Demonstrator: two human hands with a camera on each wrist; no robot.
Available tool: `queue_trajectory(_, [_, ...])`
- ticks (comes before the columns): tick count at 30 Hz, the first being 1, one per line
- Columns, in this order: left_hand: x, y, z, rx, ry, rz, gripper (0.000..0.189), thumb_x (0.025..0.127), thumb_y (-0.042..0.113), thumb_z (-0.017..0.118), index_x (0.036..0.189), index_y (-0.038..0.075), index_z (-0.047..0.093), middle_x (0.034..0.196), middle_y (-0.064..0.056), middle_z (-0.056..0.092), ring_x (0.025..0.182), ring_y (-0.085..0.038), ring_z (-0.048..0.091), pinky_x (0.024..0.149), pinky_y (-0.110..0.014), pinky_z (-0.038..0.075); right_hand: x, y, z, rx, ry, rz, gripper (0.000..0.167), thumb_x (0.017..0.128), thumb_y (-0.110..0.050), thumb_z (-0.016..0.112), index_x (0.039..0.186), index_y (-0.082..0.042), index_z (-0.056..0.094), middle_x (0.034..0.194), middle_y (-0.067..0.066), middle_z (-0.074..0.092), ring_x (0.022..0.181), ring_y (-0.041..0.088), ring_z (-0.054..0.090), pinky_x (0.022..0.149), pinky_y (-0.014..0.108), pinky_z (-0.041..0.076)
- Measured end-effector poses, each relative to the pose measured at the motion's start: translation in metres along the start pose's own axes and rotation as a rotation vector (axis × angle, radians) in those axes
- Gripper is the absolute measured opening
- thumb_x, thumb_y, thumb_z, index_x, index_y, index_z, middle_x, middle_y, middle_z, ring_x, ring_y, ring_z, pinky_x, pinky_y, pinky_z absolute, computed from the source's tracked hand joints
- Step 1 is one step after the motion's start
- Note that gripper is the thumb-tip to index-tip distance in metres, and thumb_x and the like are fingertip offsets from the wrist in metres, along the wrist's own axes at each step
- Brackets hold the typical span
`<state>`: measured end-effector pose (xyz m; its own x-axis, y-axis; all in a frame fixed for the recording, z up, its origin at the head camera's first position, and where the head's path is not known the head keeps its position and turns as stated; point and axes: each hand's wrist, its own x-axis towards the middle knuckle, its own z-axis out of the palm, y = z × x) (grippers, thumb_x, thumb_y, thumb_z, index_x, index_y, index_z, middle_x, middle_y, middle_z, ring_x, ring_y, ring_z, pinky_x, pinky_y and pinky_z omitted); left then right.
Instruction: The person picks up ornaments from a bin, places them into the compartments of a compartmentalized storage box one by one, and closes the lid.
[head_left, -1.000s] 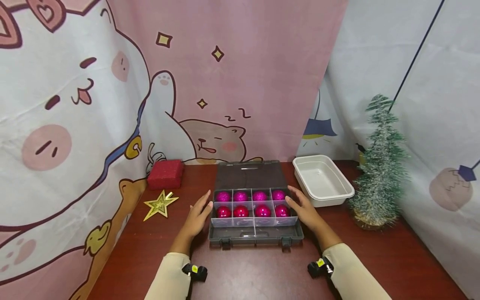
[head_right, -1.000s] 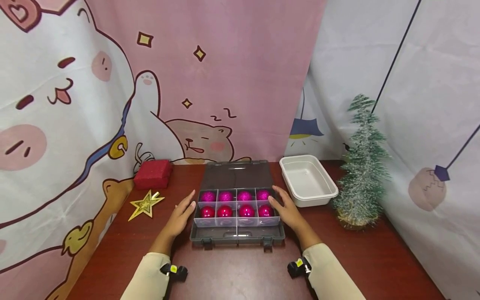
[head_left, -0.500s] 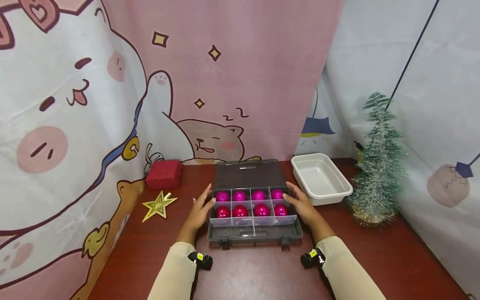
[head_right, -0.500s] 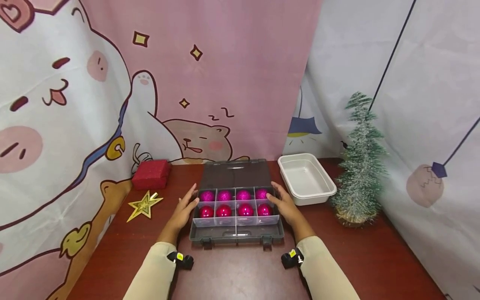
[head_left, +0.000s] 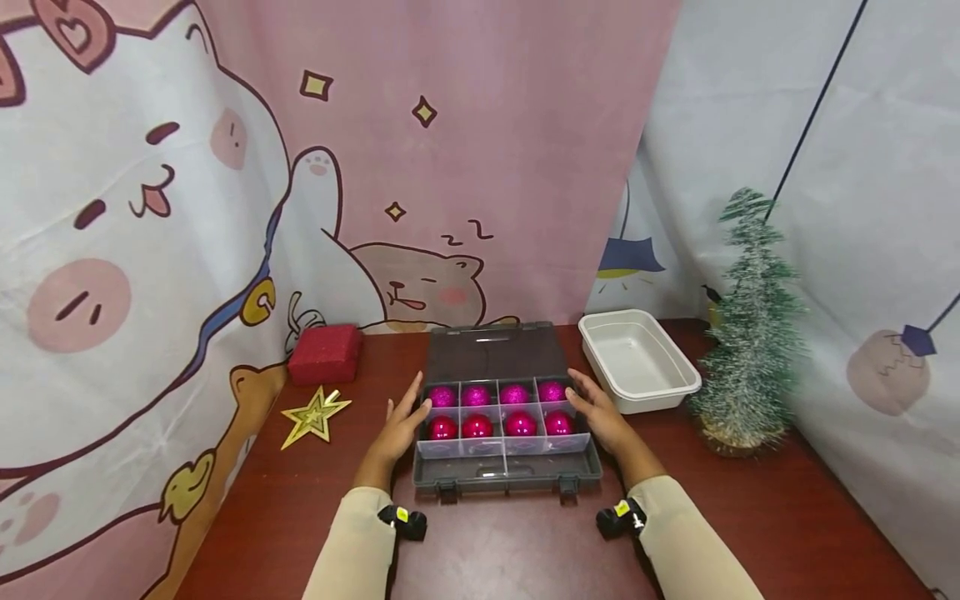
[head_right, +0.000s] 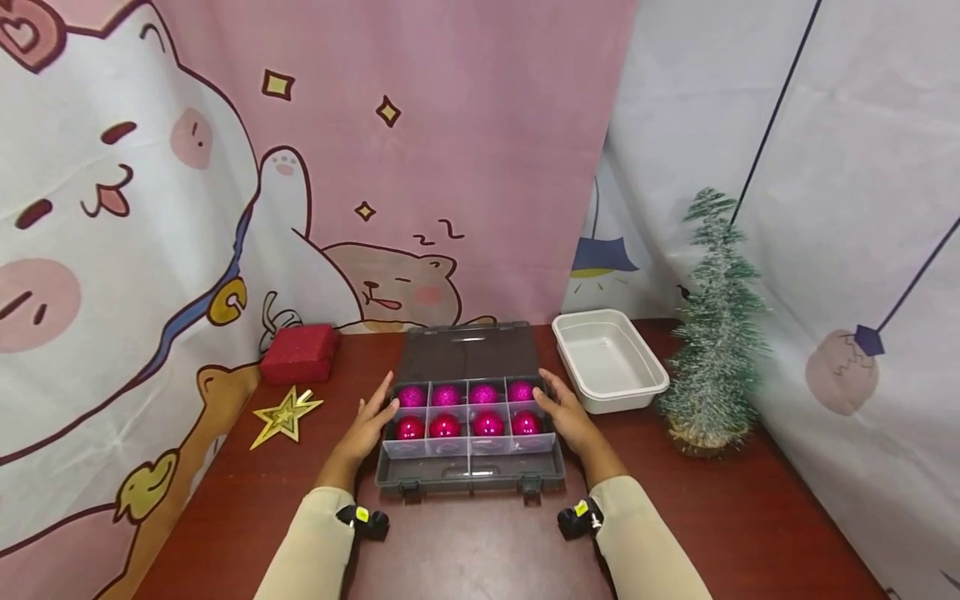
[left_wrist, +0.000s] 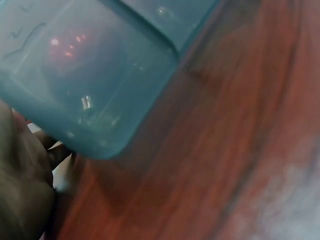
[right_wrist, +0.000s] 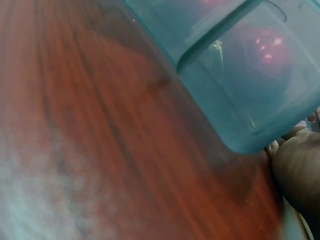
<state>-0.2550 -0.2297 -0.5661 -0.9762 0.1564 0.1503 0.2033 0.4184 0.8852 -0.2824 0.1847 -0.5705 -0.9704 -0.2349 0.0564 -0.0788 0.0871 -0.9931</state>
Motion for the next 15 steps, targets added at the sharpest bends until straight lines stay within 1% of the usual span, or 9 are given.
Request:
queue_trajectory(3, [0.0014, 0.0022, 0.0001, 0.013, -0.01, -0.01, 0.07, 0.115, 0.03, 0.05, 0.176, 0.011, 0.021, 0.177, -0.022, 0.033, 0.169, -0.044, 0.024, 0.131, -0.07, -0.02, 0.0003, -0.001, -0.0004, -0.001, 0.005, 0.004, 0.064, 0.116, -0.016, 0.049, 0.17, 0.005, 0.022, 0.18, 0.031, 0.015, 0.169, 0.049, 0.008, 0.137, 0.066, 0.005])
queue_trajectory(9, [0.0025, 0.0032, -0.0011, 0.018, -0.018, -0.034, 0.073, 0.114, 0.03, 0.051, 0.175, 0.008, 0.019, 0.178, -0.021, 0.03, 0.169, -0.044, 0.022, 0.13, -0.069, -0.021, 0.003, -0.0015, 0.0003, -0.005, 0.001, 0.044, 0.065, 0.117, -0.021, 0.048, 0.171, 0.002, 0.021, 0.179, 0.031, 0.018, 0.168, 0.047, 0.013, 0.138, 0.065, 0.007])
queue_trajectory(15, [0.0033, 0.0017, 0.001, 0.017, -0.018, -0.055, 0.074, 0.113, 0.03, 0.052, 0.175, 0.008, 0.02, 0.178, -0.02, 0.03, 0.169, -0.045, 0.022, 0.13, -0.07, -0.022, 0.0018, -0.0006, 0.0, -0.003, 0.005, 0.048, 0.065, 0.117, -0.02, 0.05, 0.171, 0.001, 0.022, 0.18, 0.03, 0.016, 0.169, 0.047, 0.009, 0.138, 0.065, 0.006])
